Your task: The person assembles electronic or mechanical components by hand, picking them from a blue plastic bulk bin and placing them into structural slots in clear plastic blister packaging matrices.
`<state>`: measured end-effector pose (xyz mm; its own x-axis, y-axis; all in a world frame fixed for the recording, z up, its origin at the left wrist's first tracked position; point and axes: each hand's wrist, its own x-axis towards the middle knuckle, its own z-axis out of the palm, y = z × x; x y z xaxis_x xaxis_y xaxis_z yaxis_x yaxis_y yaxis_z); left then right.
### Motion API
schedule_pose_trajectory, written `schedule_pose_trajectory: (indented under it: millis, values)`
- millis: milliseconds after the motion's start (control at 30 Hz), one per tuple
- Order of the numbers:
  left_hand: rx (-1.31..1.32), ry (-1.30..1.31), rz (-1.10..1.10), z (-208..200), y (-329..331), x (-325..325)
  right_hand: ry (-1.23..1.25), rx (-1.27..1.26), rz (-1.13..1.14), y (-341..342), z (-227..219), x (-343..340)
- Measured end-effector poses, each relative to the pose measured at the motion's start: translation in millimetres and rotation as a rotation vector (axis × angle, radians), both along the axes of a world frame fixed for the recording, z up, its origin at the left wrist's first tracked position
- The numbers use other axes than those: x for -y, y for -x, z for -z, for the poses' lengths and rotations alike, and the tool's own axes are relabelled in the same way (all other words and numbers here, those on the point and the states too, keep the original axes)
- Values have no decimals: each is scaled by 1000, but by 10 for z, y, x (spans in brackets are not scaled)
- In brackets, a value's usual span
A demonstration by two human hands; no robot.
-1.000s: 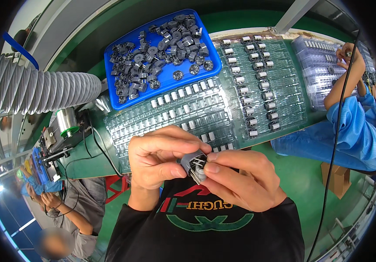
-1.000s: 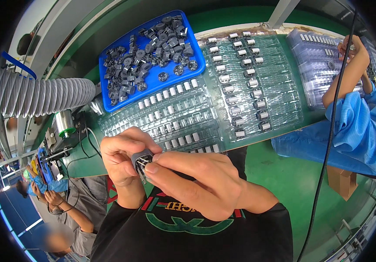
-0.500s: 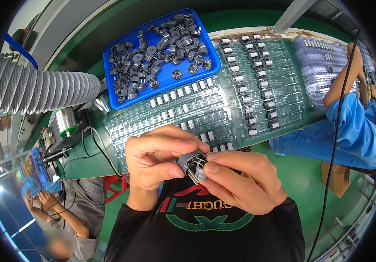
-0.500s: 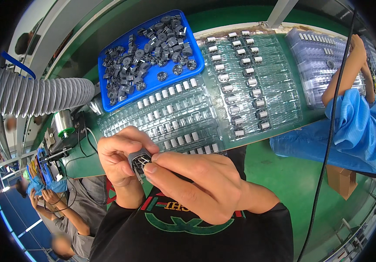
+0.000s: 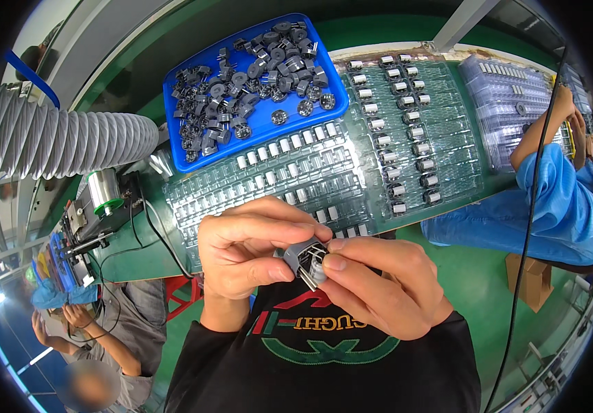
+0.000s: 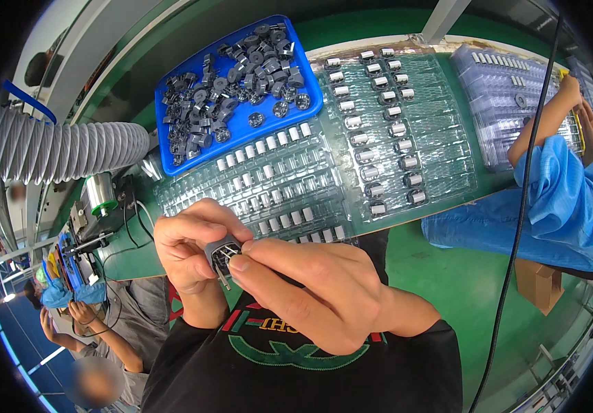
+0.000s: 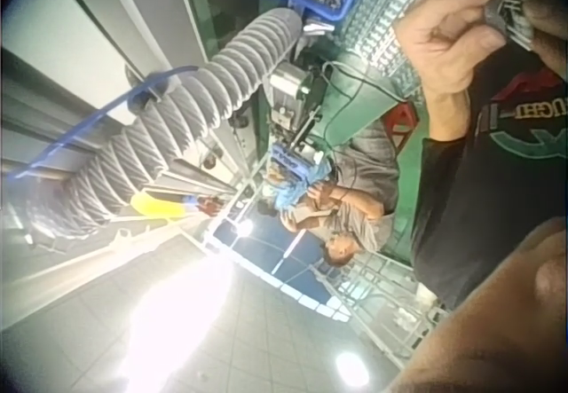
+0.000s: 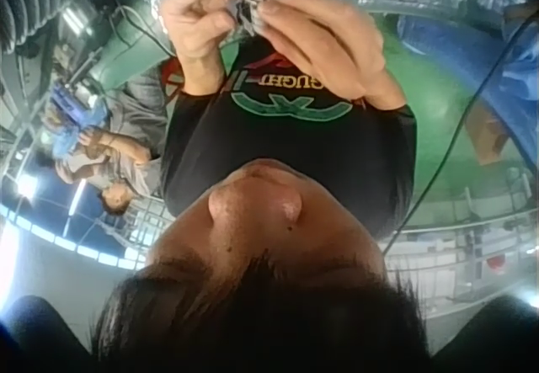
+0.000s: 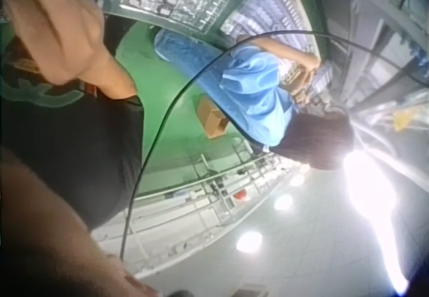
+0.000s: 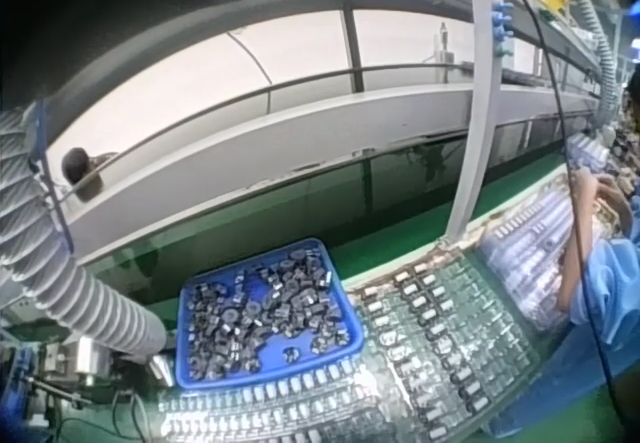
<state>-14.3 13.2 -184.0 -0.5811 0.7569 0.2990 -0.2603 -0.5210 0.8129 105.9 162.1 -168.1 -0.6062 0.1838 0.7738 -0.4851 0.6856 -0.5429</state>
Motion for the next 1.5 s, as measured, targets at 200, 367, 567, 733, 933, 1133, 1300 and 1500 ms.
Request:
schedule_pose_trajectory:
  millis: [200, 367, 567, 733, 933, 1133, 1300, 1500]
  values:
    - [-110, 68, -23, -27, 49, 52, -107, -16, 75, 4, 0, 30]
    - [-184, 123, -42, -52, 68, 75, -121, 2, 63, 14, -4, -2]
    - [-190, 143, -29, -55, 71, 60, -70, 2, 60, 11, 43, 12]
    - [-184, 166, -39, -65, 70, 65, -117, 34, 14, 2, 55, -45]
    - [-202, 168, -53, -57, 61, 49, -76, -4, 40, 43, 106, -22]
    - [-242, 263, -54, -66, 76, 82, -89, -1, 8, 62, 161, -42]
    - [-291, 234, -85, -40, 88, 26, -117, 26, 12, 57, 145, -81]
    - [-24, 96, -85, 66, -4, -105, 167, 103, -64, 126, 67, -71]
